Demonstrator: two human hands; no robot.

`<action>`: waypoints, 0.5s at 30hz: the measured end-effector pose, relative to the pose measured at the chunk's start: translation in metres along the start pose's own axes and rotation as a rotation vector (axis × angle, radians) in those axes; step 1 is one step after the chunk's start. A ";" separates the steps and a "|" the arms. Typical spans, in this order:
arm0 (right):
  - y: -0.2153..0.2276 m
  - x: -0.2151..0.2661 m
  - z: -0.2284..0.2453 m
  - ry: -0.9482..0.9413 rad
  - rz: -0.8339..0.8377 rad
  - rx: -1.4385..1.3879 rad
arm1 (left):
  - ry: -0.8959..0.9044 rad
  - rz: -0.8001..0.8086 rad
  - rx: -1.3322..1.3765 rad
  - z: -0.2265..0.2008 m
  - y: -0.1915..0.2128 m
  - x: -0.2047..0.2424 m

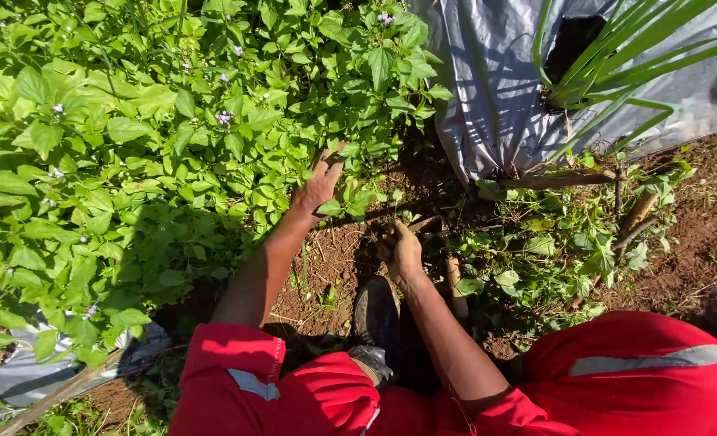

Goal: Hand weeding a vegetable garden by pulling unwanted plants from the soil around crops.

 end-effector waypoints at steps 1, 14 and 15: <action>-0.006 0.003 -0.002 -0.006 0.026 -0.007 | -0.098 -0.103 0.230 -0.047 0.067 -0.022; -0.073 0.027 0.010 0.759 0.375 0.883 | 0.684 0.194 0.904 -0.192 0.202 0.037; -0.091 0.059 0.024 0.755 0.386 0.884 | 0.692 0.187 0.900 -0.191 0.208 0.038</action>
Point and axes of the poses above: each hand's wrist, its own x-axis away from the middle knuckle, its own y-axis out of the back of the hand, z = x × y, the point moved 10 cm from there along -x, towards the middle knuckle, and after that the axes turned 1 degree about z, right-handed, at the moved point
